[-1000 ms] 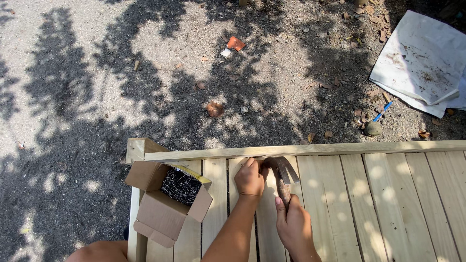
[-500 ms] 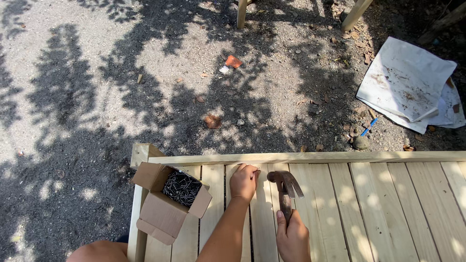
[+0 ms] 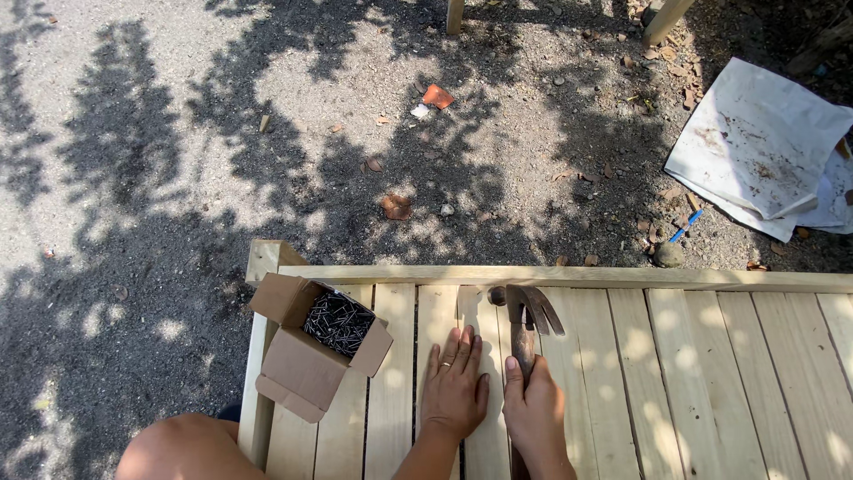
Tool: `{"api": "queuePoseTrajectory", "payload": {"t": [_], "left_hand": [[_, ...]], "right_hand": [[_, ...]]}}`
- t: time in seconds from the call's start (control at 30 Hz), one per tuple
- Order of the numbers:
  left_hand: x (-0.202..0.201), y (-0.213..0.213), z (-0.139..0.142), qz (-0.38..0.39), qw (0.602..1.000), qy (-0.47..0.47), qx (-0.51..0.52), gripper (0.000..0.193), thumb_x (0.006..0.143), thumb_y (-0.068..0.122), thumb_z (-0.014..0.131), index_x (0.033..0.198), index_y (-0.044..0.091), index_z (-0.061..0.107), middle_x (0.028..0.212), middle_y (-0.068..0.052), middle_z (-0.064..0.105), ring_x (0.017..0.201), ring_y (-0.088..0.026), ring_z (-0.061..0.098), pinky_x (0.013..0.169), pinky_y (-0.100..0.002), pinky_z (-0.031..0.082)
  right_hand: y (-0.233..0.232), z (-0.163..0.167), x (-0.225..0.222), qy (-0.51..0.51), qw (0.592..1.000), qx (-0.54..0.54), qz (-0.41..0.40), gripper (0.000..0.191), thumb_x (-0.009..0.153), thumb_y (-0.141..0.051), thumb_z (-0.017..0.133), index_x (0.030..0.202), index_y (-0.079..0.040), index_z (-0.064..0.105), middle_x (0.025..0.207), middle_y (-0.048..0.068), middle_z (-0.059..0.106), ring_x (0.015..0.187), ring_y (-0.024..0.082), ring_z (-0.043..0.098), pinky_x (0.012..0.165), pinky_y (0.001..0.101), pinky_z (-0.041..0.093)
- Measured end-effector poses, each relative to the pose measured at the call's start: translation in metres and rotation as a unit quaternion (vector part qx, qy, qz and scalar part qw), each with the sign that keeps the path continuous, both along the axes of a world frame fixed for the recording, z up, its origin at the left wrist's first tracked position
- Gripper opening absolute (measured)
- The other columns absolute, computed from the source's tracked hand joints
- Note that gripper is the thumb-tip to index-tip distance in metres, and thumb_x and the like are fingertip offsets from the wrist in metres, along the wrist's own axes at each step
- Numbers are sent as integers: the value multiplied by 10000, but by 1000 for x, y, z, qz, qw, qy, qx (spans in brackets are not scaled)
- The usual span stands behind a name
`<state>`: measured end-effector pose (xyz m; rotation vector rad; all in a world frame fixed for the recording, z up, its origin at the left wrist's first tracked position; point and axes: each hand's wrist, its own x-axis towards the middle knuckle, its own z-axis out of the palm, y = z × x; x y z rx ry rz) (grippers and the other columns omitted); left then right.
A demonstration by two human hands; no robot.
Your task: The person sits beside a wooden slatted frame outdoors and hammers nails along its edge rail, taking nails one at a time from an open cardboard nail box. They position each nail on the rail with one hand and drive it in with a claw hammer, working along the frame.
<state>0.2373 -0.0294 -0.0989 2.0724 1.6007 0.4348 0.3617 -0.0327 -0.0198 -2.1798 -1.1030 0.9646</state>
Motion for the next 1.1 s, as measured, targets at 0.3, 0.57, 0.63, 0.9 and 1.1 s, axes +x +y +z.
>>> {"api": "queuePoseTrajectory", "payload": {"t": [0.3,0.57,0.63,0.9,1.1], "left_hand": [[3,1,-1,8,999,-11,-31,693,949,314,532,1570,75,340,1674,-85,260,1549,-277,158,1221,-515,91],[4,4,2,3,1000,12,-15,697,948,315,515,1571,68,326,1678,-88,228,1550,-267,143,1218,-506,78],[4,4,1,6,1000,10,-5,706,947,313,516,1581,62,332,1677,-84,248,1551,-264,152,1226,-502,84],[5,7,3,5,1000,1,-31,692,955,326,520,1573,76,333,1679,-85,242,1556,-259,149,1229,-498,79],[5,7,2,3,1000,-2,-24,689,954,316,526,1572,73,340,1682,-86,248,1564,-262,147,1230,-496,75]], "right_hand": [[17,13,-2,-103,992,3,74,366,998,-375,524,1021,-14,581,738,225,721,738,426,719,688,508,544],[27,18,-6,-135,984,17,115,397,1011,-379,533,984,15,580,746,235,712,728,430,711,661,504,546],[22,17,-4,-121,988,39,92,381,993,-369,532,996,9,580,732,233,714,715,429,714,653,507,544],[26,8,-2,-145,984,21,98,405,1001,-390,537,967,8,596,736,242,711,739,432,719,680,510,544],[29,0,-3,-139,983,-44,115,428,1013,-399,544,941,21,588,774,235,703,753,446,710,677,513,547]]}}
